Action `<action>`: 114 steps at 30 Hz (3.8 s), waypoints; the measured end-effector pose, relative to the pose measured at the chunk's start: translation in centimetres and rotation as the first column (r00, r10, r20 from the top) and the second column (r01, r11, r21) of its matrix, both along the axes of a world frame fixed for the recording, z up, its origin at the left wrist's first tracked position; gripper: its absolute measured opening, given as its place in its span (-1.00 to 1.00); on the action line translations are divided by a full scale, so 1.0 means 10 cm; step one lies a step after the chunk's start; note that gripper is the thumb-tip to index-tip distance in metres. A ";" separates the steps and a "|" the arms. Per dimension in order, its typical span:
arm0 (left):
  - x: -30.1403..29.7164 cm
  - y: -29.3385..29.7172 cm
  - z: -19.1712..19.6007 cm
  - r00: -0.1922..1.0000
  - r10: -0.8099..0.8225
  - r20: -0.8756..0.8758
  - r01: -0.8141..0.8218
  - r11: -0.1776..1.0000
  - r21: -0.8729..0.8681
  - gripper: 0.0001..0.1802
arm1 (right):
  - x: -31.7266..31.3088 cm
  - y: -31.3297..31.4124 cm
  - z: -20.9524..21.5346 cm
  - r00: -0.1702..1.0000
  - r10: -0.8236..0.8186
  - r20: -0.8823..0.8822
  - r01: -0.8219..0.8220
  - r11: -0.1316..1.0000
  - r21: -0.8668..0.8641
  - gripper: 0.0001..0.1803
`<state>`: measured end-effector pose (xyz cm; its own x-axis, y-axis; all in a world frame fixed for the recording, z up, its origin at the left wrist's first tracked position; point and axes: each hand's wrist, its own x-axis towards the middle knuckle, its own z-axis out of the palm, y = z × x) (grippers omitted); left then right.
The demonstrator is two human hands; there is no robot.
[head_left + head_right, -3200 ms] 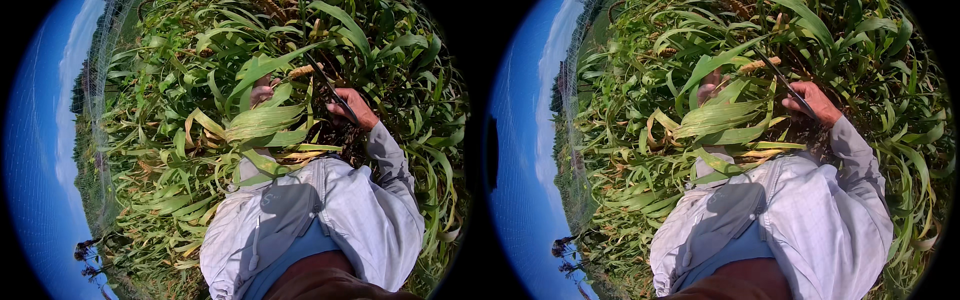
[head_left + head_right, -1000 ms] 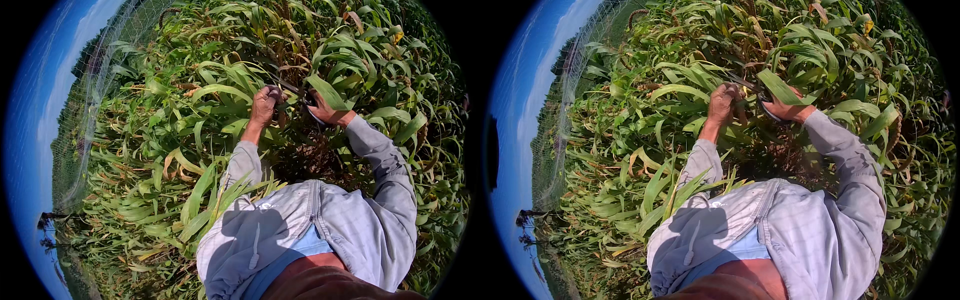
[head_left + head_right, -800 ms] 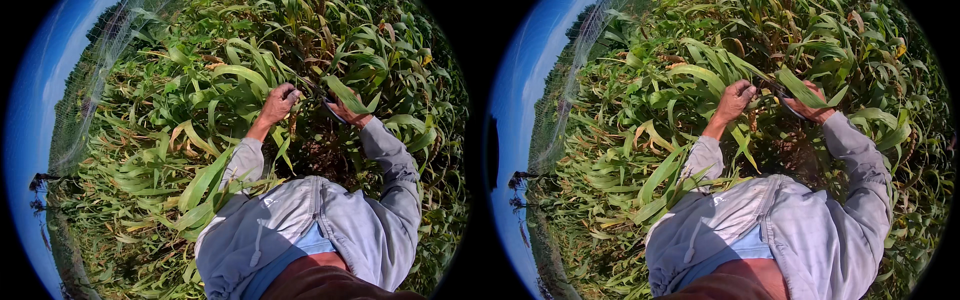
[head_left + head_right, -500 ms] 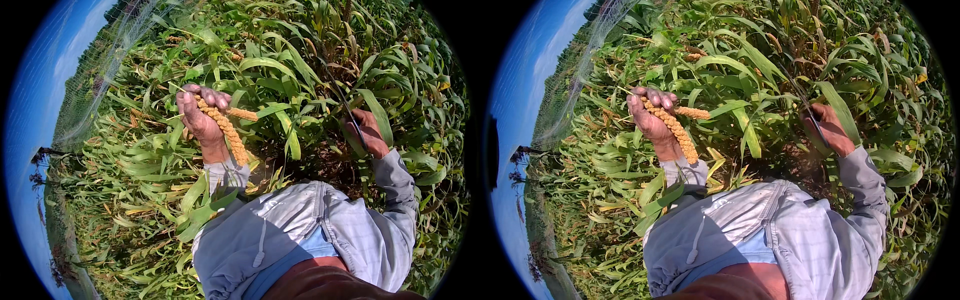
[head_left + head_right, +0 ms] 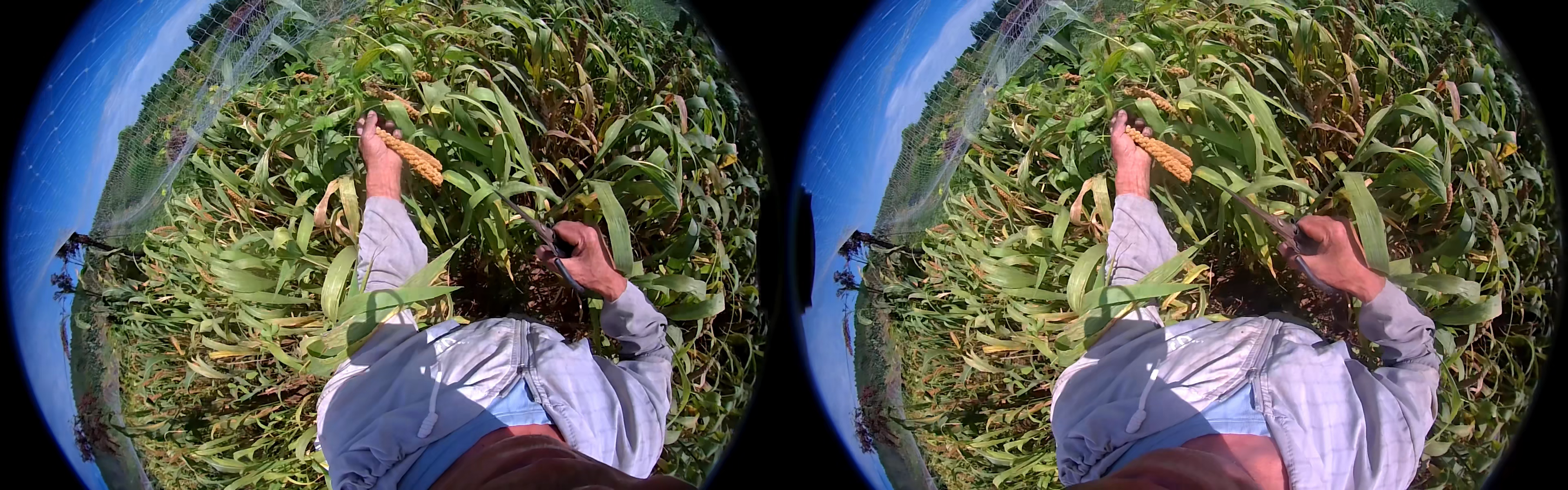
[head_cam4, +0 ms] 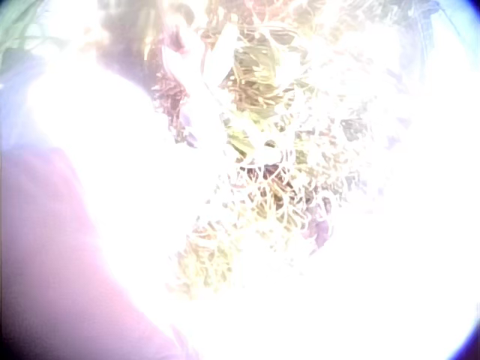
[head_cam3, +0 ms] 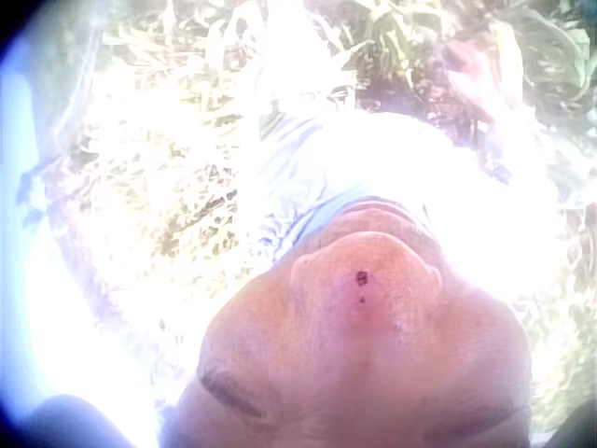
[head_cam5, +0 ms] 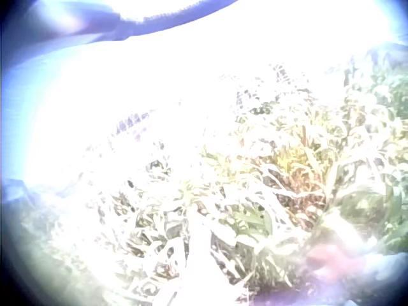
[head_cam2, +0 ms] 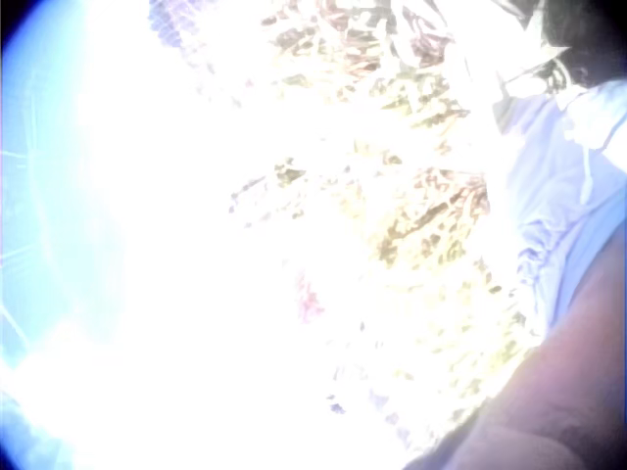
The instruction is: The person harvests millet stalks using shears, cutting the heads from the stalks and placing them into a bag held in the other hand.
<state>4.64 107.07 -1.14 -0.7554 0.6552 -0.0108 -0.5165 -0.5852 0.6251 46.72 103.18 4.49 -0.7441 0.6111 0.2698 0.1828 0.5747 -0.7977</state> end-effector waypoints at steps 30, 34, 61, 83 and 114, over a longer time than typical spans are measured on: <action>1.31 -2.58 -0.41 0.522 -0.832 -0.189 0.712 0.546 -0.441 -0.62 | -1.39 -0.23 -0.05 0.822 0.358 0.443 -0.403 0.915 0.010 -0.52; 1.32 -2.66 -0.51 0.416 -0.871 -0.262 0.644 0.486 -0.591 -0.58 | -1.04 -0.29 0.06 0.781 0.411 0.471 -0.370 0.911 -0.182 -0.54; 3.42 -0.30 0.78 -0.053 -0.791 -0.609 0.936 0.173 -0.306 -0.71 | 1.50 -0.11 0.36 0.588 -0.717 -0.373 0.540 0.692 -0.478 -0.73; 4.63 1.73 0.15 0.169 -0.893 -0.416 0.836 0.354 -0.420 -0.60 | 2.39 0.45 -0.33 0.702 -0.709 0.068 0.690 0.653 -0.312 -0.72; 3.15 -0.27 -0.39 -0.232 -0.667 -0.708 0.591 0.481 -0.647 -0.72 | 1.36 -0.14 0.08 0.648 -0.512 0.564 0.363 0.859 0.361 -0.64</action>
<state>36.12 104.42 -5.08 0.5539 0.8256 0.1077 0.2567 -0.2924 0.9212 60.28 101.76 5.34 -0.4409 0.8975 0.0016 0.8610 0.4235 -0.2817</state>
